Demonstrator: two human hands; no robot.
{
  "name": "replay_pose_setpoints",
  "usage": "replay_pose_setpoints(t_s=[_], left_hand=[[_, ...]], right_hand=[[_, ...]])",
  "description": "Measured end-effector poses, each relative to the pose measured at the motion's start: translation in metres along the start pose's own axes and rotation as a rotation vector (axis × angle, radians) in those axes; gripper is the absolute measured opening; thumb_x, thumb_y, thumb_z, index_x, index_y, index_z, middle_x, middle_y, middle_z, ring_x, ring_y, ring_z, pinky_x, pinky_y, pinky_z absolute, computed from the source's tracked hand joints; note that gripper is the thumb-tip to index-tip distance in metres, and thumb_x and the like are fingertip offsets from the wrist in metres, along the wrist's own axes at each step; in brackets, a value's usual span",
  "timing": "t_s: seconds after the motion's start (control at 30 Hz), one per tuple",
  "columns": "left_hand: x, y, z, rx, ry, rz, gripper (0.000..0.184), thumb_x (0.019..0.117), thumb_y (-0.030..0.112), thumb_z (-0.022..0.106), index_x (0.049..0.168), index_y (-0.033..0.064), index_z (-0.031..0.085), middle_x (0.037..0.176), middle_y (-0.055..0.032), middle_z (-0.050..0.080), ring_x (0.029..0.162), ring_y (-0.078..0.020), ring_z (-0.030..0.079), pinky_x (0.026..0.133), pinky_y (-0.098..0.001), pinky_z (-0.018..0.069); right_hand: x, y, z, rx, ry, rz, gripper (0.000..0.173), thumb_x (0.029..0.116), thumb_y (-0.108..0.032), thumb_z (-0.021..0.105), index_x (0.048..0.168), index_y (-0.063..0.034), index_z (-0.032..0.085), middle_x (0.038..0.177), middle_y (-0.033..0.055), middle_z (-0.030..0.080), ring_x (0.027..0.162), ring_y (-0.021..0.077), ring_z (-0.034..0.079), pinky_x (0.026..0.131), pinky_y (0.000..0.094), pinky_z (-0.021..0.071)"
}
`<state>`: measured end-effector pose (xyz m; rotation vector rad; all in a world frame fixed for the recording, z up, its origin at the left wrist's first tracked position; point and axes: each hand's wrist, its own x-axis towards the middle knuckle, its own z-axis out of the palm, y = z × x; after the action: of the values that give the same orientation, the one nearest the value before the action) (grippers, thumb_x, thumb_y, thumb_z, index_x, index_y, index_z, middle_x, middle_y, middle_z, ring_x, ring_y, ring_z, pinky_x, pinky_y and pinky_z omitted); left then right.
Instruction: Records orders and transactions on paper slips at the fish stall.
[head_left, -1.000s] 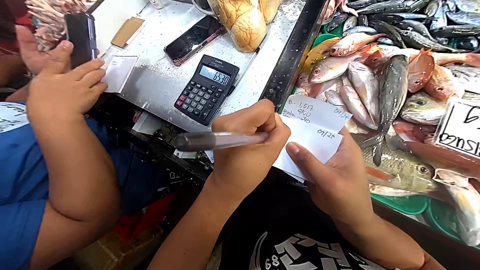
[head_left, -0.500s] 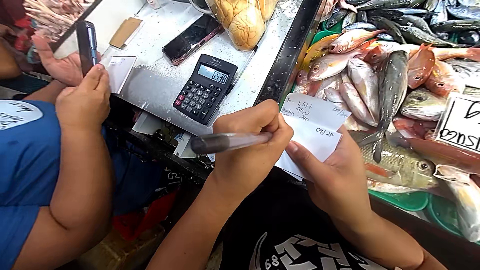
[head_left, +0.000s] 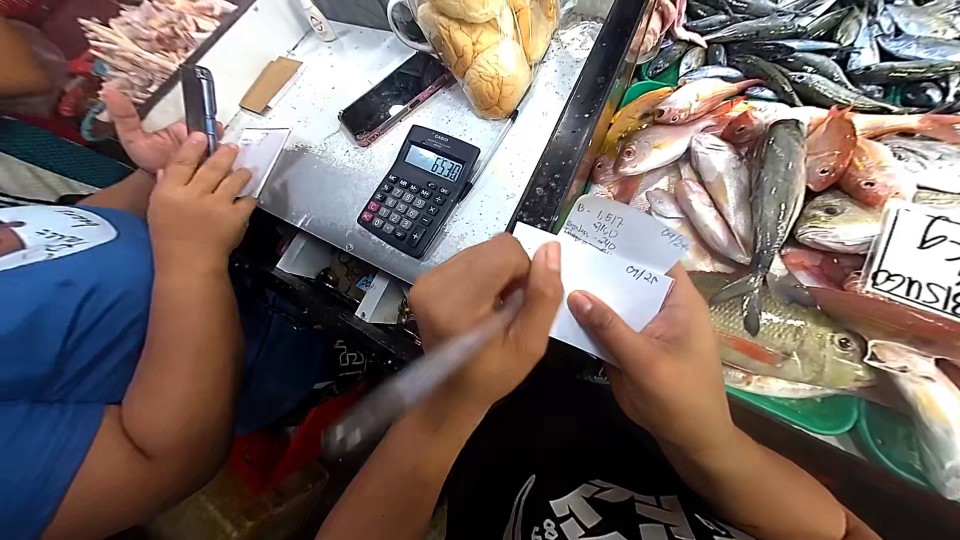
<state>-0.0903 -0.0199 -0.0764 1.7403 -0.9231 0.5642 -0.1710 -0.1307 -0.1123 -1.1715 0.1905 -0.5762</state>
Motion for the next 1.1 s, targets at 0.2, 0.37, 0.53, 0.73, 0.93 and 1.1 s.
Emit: replay_pose_setpoints(t_s=[0.2, 0.37, 0.53, 0.73, 0.93, 1.1], left_hand=[[-0.001, 0.0, 0.002, 0.058, 0.126, -0.255, 0.032, 0.1057, 0.022, 0.049, 0.074, 0.022, 0.049, 0.06, 0.0159, 0.045, 0.051, 0.006, 0.05, 0.051, -0.0132, 0.0507], [-0.007, -0.001, -0.001, -0.012, 0.093, -0.086, 0.032, 0.1045, 0.033, 0.058, 0.078, 0.0157, 0.056, 0.067, 0.0114, 0.054, 0.062, 0.0073, 0.055, 0.056, -0.0094, 0.0477], [-0.005, 0.0, 0.003, -0.027, 0.062, -0.197, 0.03, 0.0829, 0.001, 0.066, 0.062, 0.0135, 0.048, 0.056, 0.0105, 0.047, 0.053, 0.0089, 0.047, 0.049, -0.007, 0.0392], [-0.006, 0.0, 0.007, -0.066, 0.013, -0.158, 0.033, 0.0782, -0.003, 0.066, 0.058, 0.0106, 0.044, 0.054, 0.0076, 0.044, 0.051, 0.0067, 0.044, 0.048, -0.0084, 0.0359], [-0.007, -0.001, 0.01, 0.053, -0.033, -0.042, 0.032, 0.0781, -0.002, 0.065, 0.055, 0.0075, 0.045, 0.053, 0.0032, 0.043, 0.052, 0.0027, 0.044, 0.048, -0.0116, 0.0333], [-0.01, -0.002, 0.013, 0.201, 0.142, -0.04, 0.031, 0.0796, -0.002, 0.064, 0.057, 0.0071, 0.045, 0.055, 0.0025, 0.044, 0.054, 0.0013, 0.046, 0.051, -0.0119, 0.0367]], right_hand=[[-0.001, 0.003, -0.001, 0.029, -0.006, 0.012, 0.056, 0.085, 0.009, 0.065, 0.138, 0.0001, 0.046, 0.109, 0.0017, 0.071, 0.094, 0.0063, 0.073, 0.083, 0.0213, 0.0622], [-0.001, 0.006, 0.0, 0.049, -0.004, -0.033, 0.058, 0.0849, 0.008, 0.066, 0.138, 0.0036, 0.042, 0.112, 0.0028, 0.07, 0.097, 0.0065, 0.072, 0.087, 0.022, 0.0617], [-0.002, 0.006, 0.003, 0.057, -0.013, -0.043, 0.054, 0.0861, 0.008, 0.065, 0.135, 0.0034, 0.042, 0.111, 0.0017, 0.069, 0.097, 0.006, 0.072, 0.087, 0.0225, 0.0616], [-0.004, 0.007, 0.005, 0.098, -0.014, -0.06, 0.053, 0.0866, 0.009, 0.066, 0.134, 0.0035, 0.043, 0.112, 0.0021, 0.07, 0.099, 0.0067, 0.071, 0.089, 0.023, 0.061], [-0.004, 0.009, 0.004, 0.084, -0.008, -0.063, 0.054, 0.0863, 0.009, 0.065, 0.136, 0.0045, 0.043, 0.113, 0.0032, 0.069, 0.1, 0.0071, 0.071, 0.09, 0.0234, 0.0605], [-0.002, 0.007, 0.005, 0.087, -0.005, -0.029, 0.053, 0.086, 0.01, 0.064, 0.134, 0.0032, 0.043, 0.11, 0.0021, 0.07, 0.096, 0.0066, 0.072, 0.086, 0.0227, 0.0616]])
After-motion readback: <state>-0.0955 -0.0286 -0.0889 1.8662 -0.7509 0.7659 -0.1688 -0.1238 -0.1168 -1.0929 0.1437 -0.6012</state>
